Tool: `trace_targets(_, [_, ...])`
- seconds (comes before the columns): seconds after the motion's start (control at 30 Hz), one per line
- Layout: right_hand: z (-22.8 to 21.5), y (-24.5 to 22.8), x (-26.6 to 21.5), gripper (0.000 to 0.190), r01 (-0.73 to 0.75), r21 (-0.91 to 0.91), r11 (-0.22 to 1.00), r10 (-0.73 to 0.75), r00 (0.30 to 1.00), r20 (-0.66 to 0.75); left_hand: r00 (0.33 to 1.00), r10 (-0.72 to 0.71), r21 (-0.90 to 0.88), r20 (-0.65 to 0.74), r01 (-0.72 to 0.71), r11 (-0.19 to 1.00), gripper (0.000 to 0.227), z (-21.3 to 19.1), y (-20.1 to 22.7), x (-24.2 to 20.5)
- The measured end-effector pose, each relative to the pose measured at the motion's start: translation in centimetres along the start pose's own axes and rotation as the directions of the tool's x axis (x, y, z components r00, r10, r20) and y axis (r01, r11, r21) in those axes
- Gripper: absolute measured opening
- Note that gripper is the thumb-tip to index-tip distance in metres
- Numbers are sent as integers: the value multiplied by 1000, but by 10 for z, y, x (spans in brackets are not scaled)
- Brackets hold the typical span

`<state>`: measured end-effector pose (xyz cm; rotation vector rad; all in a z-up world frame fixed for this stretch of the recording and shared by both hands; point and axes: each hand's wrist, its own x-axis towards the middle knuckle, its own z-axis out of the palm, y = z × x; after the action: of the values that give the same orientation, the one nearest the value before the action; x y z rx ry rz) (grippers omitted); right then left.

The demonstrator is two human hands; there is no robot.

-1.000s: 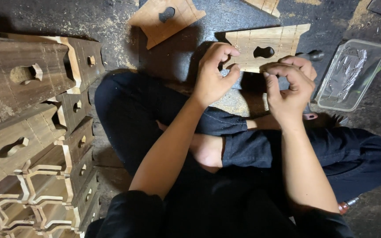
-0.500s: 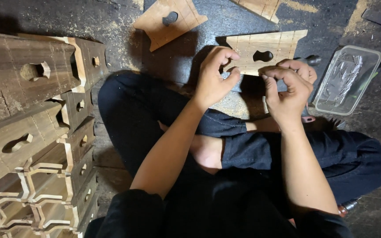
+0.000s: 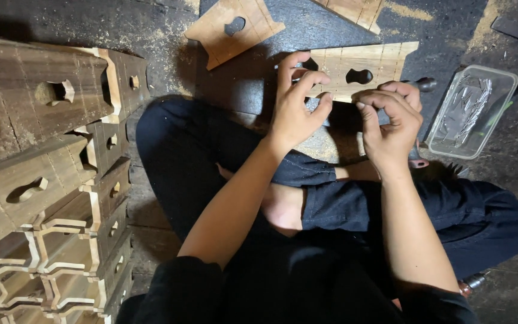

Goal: Assembling small wooden boxes or lanterns by nailing pre-cut pieces together using a hammer.

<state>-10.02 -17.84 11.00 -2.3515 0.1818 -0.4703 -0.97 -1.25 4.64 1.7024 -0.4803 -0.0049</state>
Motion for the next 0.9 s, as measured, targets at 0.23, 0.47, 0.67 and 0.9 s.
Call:
trace_targets(0.23, [3, -1, 1, 10, 54, -11, 998, -54, 998, 9, 1000, -20, 10, 1, 20, 1000, 23, 0, -4, 0])
trace_targets(0.47, [13, 23, -7, 16, 168, -208, 964, -166, 986, 28, 1000, 0, 2, 7, 0, 1000, 25, 0, -6, -1])
trace_targets(0.67, [4, 3, 0, 5, 163, -151, 975, -153, 986, 72, 999, 45, 118, 12, -46, 992, 33, 10, 10, -4])
trace_targets(0.9, [-2, 1, 7, 13, 141, -19, 990, -141, 990, 13, 969, 234, 178, 80, -245, 953, 5, 34, -3, -4])
